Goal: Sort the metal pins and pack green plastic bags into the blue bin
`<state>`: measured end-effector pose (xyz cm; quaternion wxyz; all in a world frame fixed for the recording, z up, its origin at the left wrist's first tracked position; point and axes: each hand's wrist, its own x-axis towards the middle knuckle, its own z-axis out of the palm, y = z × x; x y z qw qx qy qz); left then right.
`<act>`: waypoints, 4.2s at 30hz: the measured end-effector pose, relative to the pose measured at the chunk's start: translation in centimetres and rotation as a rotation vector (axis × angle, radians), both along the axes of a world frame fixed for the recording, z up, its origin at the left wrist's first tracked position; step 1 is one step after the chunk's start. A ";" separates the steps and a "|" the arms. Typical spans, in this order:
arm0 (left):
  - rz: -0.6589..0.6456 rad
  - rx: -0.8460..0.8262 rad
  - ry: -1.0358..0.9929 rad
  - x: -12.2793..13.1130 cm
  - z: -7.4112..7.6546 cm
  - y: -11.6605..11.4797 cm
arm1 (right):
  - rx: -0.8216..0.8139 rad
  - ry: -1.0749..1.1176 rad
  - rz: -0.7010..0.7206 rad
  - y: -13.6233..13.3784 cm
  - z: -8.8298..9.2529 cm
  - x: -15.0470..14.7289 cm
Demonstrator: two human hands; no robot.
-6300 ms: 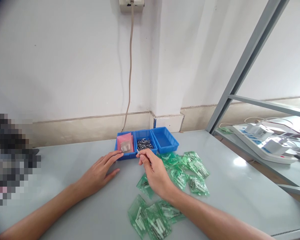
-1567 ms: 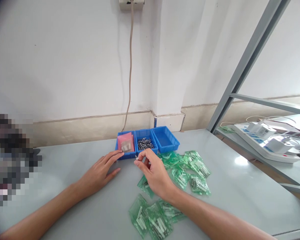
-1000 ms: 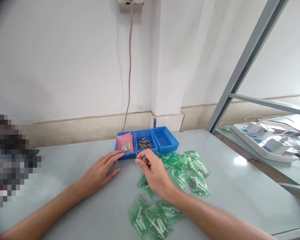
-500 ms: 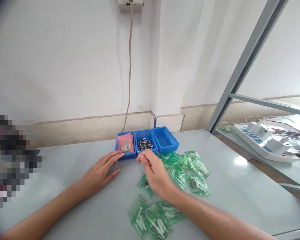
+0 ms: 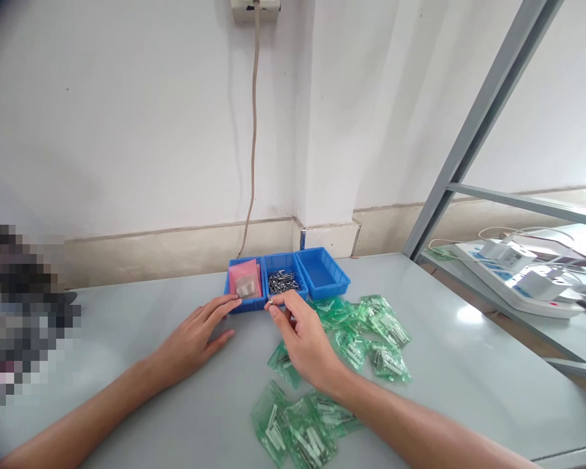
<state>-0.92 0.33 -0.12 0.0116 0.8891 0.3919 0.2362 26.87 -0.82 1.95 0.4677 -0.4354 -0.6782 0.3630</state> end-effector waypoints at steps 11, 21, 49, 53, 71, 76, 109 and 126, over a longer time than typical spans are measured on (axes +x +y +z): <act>0.000 -0.007 0.004 0.1 0.4 -0.1 | 0.010 -0.042 -0.006 -0.1 0.3 0.0; 0.008 -0.010 0.010 0.1 0.3 0.0 | 0.006 -0.050 0.001 -0.2 0.4 0.0; -0.004 0.025 -0.004 0.1 0.3 0.0 | -0.041 0.004 0.013 0.0 -0.4 0.1; 0.005 0.024 -0.002 0.1 0.3 0.0 | 0.022 -0.031 -0.005 0.0 0.0 0.1; 0.013 0.007 0.024 0.2 0.3 -0.1 | 0.052 -0.007 -0.013 -0.1 0.8 0.1; 0.008 0.005 0.026 0.2 0.4 -0.1 | 0.068 -0.046 0.004 -0.3 1.0 0.1; 0.008 -0.004 0.014 0.1 0.3 0.0 | 0.062 -0.011 -0.030 0.2 0.5 0.2; 0.010 -0.004 0.014 0.2 0.3 0.0 | 0.097 -0.070 -0.012 -0.2 0.9 0.2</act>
